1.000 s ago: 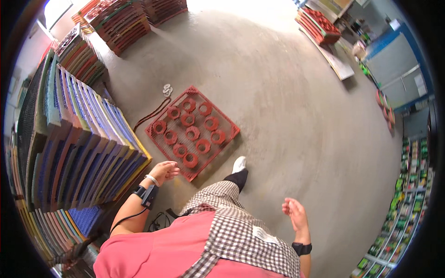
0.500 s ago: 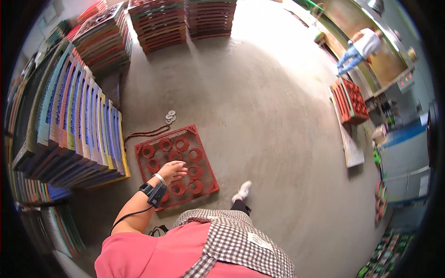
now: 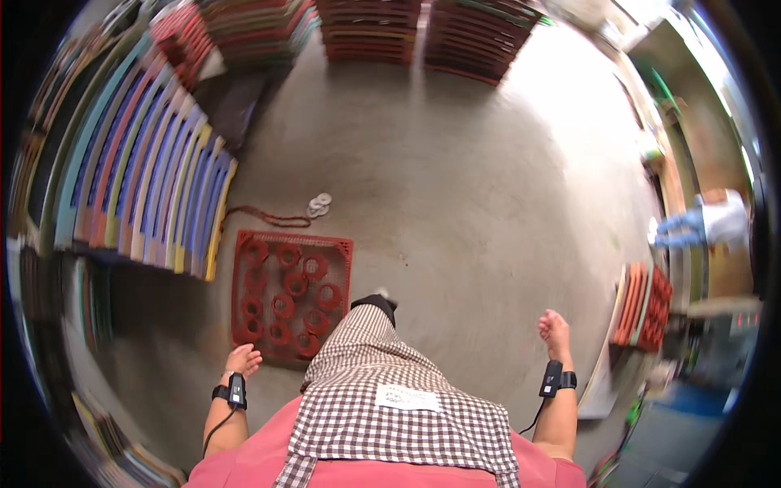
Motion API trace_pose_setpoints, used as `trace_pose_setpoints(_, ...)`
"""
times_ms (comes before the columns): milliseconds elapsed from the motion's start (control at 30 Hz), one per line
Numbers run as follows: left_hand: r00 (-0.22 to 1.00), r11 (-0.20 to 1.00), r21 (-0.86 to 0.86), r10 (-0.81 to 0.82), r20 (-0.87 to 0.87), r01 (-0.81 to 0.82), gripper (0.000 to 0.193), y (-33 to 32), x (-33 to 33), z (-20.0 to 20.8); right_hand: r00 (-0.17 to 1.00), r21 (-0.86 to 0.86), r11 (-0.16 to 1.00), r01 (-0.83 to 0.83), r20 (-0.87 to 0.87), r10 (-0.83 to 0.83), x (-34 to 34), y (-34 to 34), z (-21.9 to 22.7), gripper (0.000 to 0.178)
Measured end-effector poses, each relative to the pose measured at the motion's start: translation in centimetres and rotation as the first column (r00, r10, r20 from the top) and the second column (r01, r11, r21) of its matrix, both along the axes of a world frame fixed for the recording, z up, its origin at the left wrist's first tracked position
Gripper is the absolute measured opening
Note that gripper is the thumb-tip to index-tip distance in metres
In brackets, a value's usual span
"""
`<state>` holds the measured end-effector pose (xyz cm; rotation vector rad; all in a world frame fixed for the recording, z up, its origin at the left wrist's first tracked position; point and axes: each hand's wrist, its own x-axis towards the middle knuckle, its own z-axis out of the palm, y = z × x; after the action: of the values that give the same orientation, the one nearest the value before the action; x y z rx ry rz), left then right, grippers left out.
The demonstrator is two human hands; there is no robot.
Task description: Sorting and placing red circular molds and white/pink hexagonal components onto trays in a manufacturing facility.
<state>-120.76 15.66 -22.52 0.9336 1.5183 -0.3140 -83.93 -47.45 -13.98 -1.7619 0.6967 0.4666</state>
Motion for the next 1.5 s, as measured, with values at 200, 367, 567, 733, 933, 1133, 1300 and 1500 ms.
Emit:
trace_pose_setpoints(200,0.944,0.942,-0.059,0.328,-0.041,-0.330,0.030,-0.6,8.3,-2.5,0.945,0.056,0.943,-0.327,0.005,0.328,19.4,12.8,-3.3,0.026)
trace_pose_setpoints(367,0.964,0.975,0.047,0.207,0.165,-0.217,0.028,4.0,23.4,-1.0,0.714,0.107,0.779,-0.618,-0.337,0.613,28.2,22.2,-5.6,0.024)
trace_pose_setpoints(567,0.925,0.940,0.135,0.268,0.268,-0.312,0.029,10.3,34.6,1.2,0.650,0.107,0.730,-0.675,-0.382,0.657,43.2,35.3,-5.9,0.023)
trace_pose_setpoints(733,0.808,0.798,0.128,0.576,0.126,-0.589,0.027,11.8,35.8,-2.5,0.598,0.182,0.678,-0.712,-0.349,0.722,57.1,48.8,-8.1,0.025)
trace_pose_setpoints(933,0.721,0.723,0.006,0.689,-0.074,-0.691,0.030,10.9,42.8,-2.8,0.338,0.170,0.374,-0.912,-0.210,0.918,72.2,71.4,-10.7,0.021)
trace_pose_setpoints(1133,0.655,0.651,0.074,0.755,0.043,-0.755,0.025,15.4,53.6,-1.3,0.033,0.111,0.051,-0.992,-0.158,0.987,78.4,95.2,-13.7,0.019)
trace_pose_setpoints(1300,0.602,0.599,-0.061,0.798,-0.045,-0.799,0.023,21.9,57.2,-4.8,-0.138,0.087,-0.134,-0.987,-0.053,0.989,76.4,109.3,-20.2,0.017)
trace_pose_setpoints(1500,0.590,0.580,0.132,0.805,0.062,-0.804,0.026,33.5,66.9,-1.5,-0.626,-0.170,-0.647,-0.743,-0.163,0.762,73.4,120.2,-29.3,0.027)
